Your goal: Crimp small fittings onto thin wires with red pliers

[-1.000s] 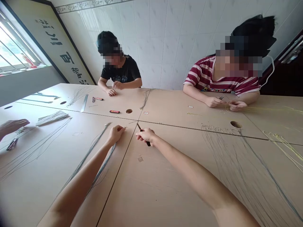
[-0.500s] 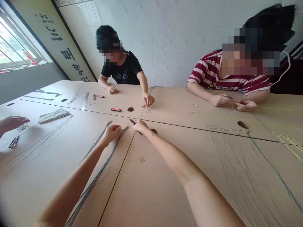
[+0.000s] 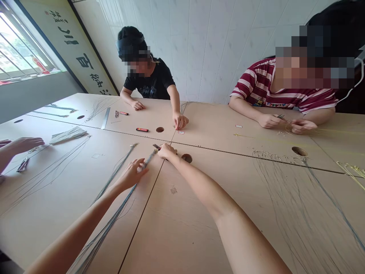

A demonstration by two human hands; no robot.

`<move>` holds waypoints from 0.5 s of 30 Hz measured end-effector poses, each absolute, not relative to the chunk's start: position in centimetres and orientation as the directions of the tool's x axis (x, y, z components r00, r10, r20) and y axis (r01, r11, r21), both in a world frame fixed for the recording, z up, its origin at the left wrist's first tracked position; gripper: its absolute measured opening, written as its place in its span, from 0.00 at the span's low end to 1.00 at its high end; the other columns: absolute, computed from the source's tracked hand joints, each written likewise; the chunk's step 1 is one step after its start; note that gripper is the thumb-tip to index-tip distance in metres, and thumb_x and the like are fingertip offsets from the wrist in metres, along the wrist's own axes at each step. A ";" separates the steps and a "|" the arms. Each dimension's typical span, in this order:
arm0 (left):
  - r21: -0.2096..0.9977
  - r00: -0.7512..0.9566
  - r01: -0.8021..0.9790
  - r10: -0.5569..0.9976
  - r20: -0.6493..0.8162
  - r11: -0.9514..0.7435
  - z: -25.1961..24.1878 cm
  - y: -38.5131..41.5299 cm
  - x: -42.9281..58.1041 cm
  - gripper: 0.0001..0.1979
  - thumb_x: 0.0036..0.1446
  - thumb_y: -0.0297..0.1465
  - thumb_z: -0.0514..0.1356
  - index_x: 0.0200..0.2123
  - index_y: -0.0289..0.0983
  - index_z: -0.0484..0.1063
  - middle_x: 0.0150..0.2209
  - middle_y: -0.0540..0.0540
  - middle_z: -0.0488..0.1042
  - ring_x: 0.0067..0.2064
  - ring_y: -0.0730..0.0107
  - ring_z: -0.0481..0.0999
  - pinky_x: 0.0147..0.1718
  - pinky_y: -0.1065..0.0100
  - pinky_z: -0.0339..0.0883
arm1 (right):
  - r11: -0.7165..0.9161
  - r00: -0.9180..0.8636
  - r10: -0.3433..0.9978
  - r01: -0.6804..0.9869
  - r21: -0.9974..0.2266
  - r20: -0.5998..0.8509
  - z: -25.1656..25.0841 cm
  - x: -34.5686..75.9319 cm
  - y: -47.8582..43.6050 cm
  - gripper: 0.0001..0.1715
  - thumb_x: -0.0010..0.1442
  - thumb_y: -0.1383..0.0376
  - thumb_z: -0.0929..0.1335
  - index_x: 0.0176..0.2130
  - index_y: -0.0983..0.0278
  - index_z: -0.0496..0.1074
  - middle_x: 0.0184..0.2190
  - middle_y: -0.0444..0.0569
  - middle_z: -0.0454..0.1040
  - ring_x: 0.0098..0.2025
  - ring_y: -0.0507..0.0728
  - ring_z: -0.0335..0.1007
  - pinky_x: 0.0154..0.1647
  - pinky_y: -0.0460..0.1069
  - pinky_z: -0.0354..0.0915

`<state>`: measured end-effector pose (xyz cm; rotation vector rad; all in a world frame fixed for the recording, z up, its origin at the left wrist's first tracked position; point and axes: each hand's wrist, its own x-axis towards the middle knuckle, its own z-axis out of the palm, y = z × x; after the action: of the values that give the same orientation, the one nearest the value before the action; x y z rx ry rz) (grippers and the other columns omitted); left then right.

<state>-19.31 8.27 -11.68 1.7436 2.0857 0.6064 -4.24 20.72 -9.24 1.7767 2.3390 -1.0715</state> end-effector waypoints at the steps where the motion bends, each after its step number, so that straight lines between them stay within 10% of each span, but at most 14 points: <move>1: 0.548 -0.193 0.821 0.981 0.004 0.160 -11.5 9.2 -19.4 0.17 0.55 0.39 0.59 0.47 0.39 0.73 0.49 0.40 0.75 0.50 0.54 0.73 0.48 0.59 0.65 | 0.124 -0.358 0.845 0.854 -0.505 -0.398 -9.3 -4.3 20.7 0.19 0.65 0.59 0.67 0.53 0.64 0.69 0.52 0.53 0.71 0.49 0.58 0.71 0.48 0.58 0.70; 15: 0.761 -0.392 0.526 0.902 -0.179 0.380 -12.0 16.2 -19.0 0.14 0.62 0.36 0.59 0.47 0.33 0.71 0.45 0.43 0.74 0.43 0.63 0.76 0.40 0.59 0.74 | 0.120 -0.345 0.866 0.847 -0.518 -0.363 -10.0 -4.2 20.5 0.19 0.65 0.59 0.67 0.52 0.65 0.69 0.51 0.53 0.71 0.49 0.58 0.71 0.49 0.58 0.70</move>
<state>-19.03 16.18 -12.04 1.2243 2.0524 0.8267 -4.20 20.50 -9.97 1.8138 2.3716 -1.0626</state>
